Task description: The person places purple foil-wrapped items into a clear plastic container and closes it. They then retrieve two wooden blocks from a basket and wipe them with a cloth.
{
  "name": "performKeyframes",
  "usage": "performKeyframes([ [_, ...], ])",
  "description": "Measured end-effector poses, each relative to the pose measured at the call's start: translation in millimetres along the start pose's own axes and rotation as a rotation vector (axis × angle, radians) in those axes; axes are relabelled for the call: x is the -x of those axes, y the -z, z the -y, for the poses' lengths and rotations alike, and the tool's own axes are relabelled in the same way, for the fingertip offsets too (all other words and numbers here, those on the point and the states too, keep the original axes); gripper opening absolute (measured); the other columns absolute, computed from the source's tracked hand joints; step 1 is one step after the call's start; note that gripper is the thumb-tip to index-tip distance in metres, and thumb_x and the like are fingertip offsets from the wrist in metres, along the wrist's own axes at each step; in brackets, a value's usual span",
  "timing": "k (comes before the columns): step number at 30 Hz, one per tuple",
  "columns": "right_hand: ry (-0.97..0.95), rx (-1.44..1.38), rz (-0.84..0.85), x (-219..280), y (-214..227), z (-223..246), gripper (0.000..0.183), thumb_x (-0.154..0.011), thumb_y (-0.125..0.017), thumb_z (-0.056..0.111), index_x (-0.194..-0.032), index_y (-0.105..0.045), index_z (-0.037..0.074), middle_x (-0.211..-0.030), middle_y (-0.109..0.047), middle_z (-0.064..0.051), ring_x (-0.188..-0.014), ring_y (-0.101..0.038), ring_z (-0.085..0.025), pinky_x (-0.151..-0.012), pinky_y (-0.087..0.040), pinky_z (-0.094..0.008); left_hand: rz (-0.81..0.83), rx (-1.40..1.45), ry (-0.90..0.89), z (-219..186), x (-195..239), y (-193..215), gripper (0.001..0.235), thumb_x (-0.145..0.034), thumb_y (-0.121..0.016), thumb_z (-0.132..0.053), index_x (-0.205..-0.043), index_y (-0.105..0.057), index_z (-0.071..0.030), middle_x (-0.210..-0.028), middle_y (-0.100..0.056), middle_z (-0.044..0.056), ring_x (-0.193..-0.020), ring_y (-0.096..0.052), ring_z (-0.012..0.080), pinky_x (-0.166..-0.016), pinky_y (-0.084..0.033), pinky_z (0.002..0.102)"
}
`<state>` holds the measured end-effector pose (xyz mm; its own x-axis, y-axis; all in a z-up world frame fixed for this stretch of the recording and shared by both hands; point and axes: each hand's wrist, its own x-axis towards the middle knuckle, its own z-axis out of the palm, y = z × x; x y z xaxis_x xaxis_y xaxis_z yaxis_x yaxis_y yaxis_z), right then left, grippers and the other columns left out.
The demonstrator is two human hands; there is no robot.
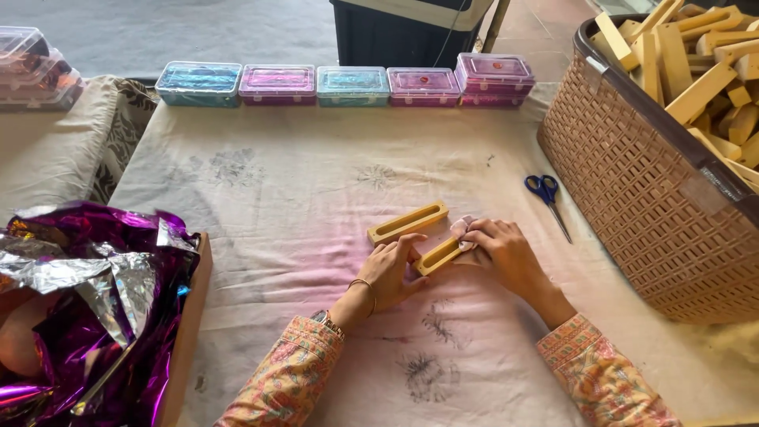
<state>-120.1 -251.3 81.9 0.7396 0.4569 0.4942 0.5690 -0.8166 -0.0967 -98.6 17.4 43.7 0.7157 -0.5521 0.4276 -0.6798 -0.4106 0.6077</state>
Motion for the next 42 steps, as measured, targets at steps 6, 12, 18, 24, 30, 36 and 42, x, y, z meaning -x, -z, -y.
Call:
performKeyframes([
  [6, 0.061, -0.126, 0.018, -1, -13, 47, 0.027, -0.085, -0.07, 0.008, -0.111, -0.073, 0.011, -0.124, -0.069, -0.006, -0.114, -0.064, -0.027, -0.1, -0.051, -0.043, -0.003, 0.003, -0.012, 1, 1, 1, 0.081, -0.079, -0.085, -0.027, -0.144, -0.039, -0.012, -0.102, -0.071, 0.006, -0.104, -0.068, 0.0268, -0.091, -0.047, 0.043],
  [12, 0.194, -0.131, 0.015, 1, -15, 5, 0.03, -0.08, -0.079, 0.027, -0.106, -0.077, 0.013, -0.117, -0.073, -0.007, -0.103, -0.07, -0.025, -0.091, -0.053, -0.045, 0.039, 0.0, 0.028, 3, 0, -1, 0.079, -0.082, -0.085, -0.029, -0.144, -0.039, -0.014, -0.101, -0.072, 0.005, -0.105, -0.068, 0.0267, -0.092, -0.048, 0.043],
  [18, -0.052, 0.055, 0.041, 9, -34, 5, 0.03, -0.084, -0.082, 0.031, -0.105, -0.077, 0.01, -0.116, -0.073, -0.005, -0.106, -0.069, -0.024, -0.09, -0.06, -0.038, 0.05, 0.007, 0.039, 3, -1, -1, 0.079, -0.082, -0.086, -0.03, -0.144, -0.039, -0.016, -0.1, -0.072, 0.003, -0.103, -0.068, 0.0256, -0.091, -0.049, 0.043],
  [24, 0.251, -0.094, 0.071, -1, -19, 9, 0.025, -0.085, -0.077, 0.02, -0.107, -0.076, 0.009, -0.123, -0.071, -0.008, -0.11, -0.068, -0.025, -0.093, -0.059, -0.041, 0.045, 0.006, 0.009, 4, 0, 0, 0.077, -0.082, -0.083, -0.026, -0.145, -0.04, -0.016, -0.1, -0.072, 0.003, -0.104, -0.068, 0.026, -0.091, -0.05, 0.042],
  [30, -0.104, 0.025, 0.087, 2, 0, -2, 0.035, -0.085, -0.072, 0.005, -0.119, -0.074, 0.012, -0.127, -0.073, -0.005, -0.099, -0.067, -0.026, -0.091, -0.06, -0.04, 0.058, -0.004, 0.008, 6, -2, -1, 0.076, -0.086, -0.083, -0.029, -0.146, -0.039, -0.013, -0.101, -0.071, 0.005, -0.103, -0.067, 0.0268, -0.092, -0.05, 0.043],
  [36, 0.156, -0.204, 0.016, 4, -33, 29, 0.039, -0.096, -0.065, 0.003, -0.134, -0.067, 0.01, -0.127, -0.074, -0.004, -0.121, -0.068, -0.023, -0.103, -0.054, -0.038, -0.09, -0.029, -0.079, 10, 3, -6, 0.089, -0.077, -0.084, -0.023, -0.148, -0.032, -0.006, -0.119, -0.068, 0.017, -0.114, -0.063, 0.0344, -0.091, -0.049, 0.046],
  [42, 0.033, 0.028, 0.017, 6, -13, -13, 0.033, -0.081, -0.077, 0.014, -0.114, -0.077, 0.01, -0.12, -0.074, -0.004, -0.108, -0.068, -0.024, -0.096, -0.059, -0.043, 0.039, -0.022, 0.02, 11, 4, -9, 0.085, -0.087, -0.08, -0.026, -0.152, -0.028, -0.005, -0.103, -0.071, 0.009, -0.105, -0.067, 0.0291, -0.097, -0.049, 0.044],
])
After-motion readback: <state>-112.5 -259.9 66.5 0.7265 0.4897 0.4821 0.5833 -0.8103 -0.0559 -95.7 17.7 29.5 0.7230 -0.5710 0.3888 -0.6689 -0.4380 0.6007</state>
